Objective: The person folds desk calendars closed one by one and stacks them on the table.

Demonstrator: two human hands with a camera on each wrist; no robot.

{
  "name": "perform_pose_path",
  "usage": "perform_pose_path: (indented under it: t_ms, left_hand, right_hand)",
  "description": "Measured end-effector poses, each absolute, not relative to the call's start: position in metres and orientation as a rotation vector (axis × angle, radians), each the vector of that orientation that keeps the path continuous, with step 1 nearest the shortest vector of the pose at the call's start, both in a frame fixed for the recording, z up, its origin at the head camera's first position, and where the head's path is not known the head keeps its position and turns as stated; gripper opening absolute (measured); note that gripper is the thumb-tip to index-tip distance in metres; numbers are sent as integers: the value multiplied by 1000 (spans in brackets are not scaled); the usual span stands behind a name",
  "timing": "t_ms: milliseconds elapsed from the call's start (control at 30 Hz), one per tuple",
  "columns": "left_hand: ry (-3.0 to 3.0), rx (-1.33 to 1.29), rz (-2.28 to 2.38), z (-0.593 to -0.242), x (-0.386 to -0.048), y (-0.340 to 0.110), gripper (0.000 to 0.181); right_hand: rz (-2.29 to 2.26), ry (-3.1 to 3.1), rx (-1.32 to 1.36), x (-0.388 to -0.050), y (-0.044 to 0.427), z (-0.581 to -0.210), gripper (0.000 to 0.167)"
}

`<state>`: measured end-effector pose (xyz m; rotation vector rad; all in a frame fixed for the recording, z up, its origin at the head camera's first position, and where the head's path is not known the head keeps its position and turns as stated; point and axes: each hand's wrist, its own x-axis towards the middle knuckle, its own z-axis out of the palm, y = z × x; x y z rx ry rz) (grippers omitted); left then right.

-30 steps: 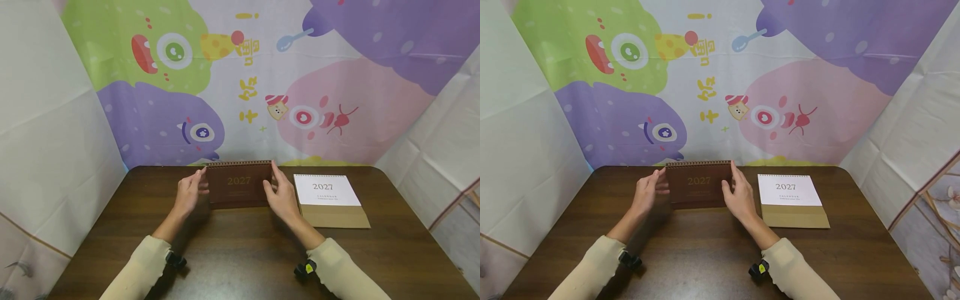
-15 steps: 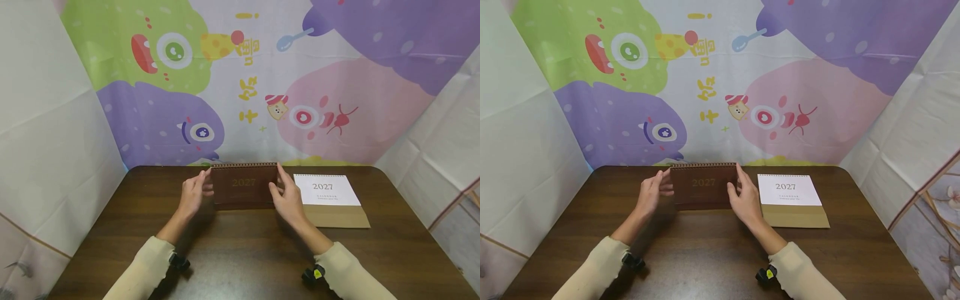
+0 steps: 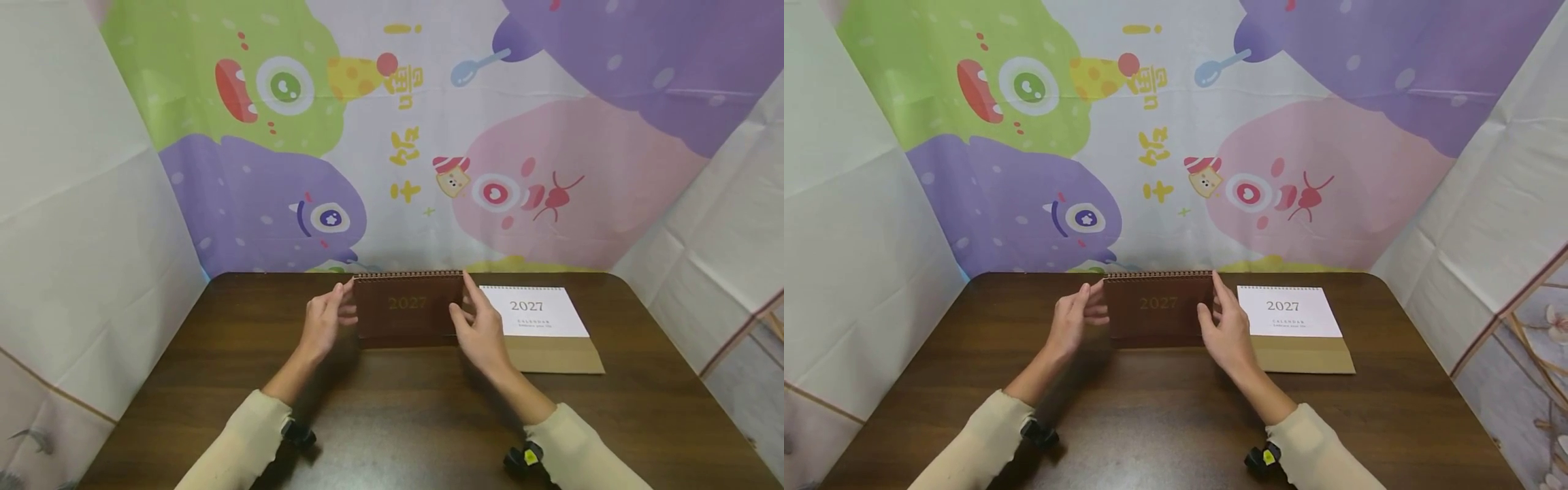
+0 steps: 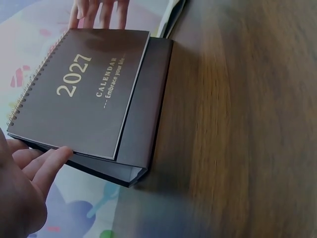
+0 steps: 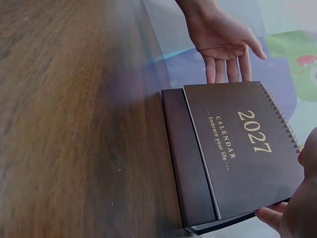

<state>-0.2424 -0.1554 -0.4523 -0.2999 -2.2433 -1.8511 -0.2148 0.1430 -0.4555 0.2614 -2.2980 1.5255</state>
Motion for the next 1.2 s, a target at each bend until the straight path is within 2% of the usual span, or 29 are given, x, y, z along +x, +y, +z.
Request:
perform_pose_path:
  t_ms: [633,1200]
  left_hand:
    - [-2213,-367,-1893,-456,-234,-145,50]
    - [-2156,-407,-1810,-453,-248,-154,40]
  right_hand:
    - [1516,-2305,239,-207,156,-455,69]
    - [1509,-2232,230,-223,178,-454,56]
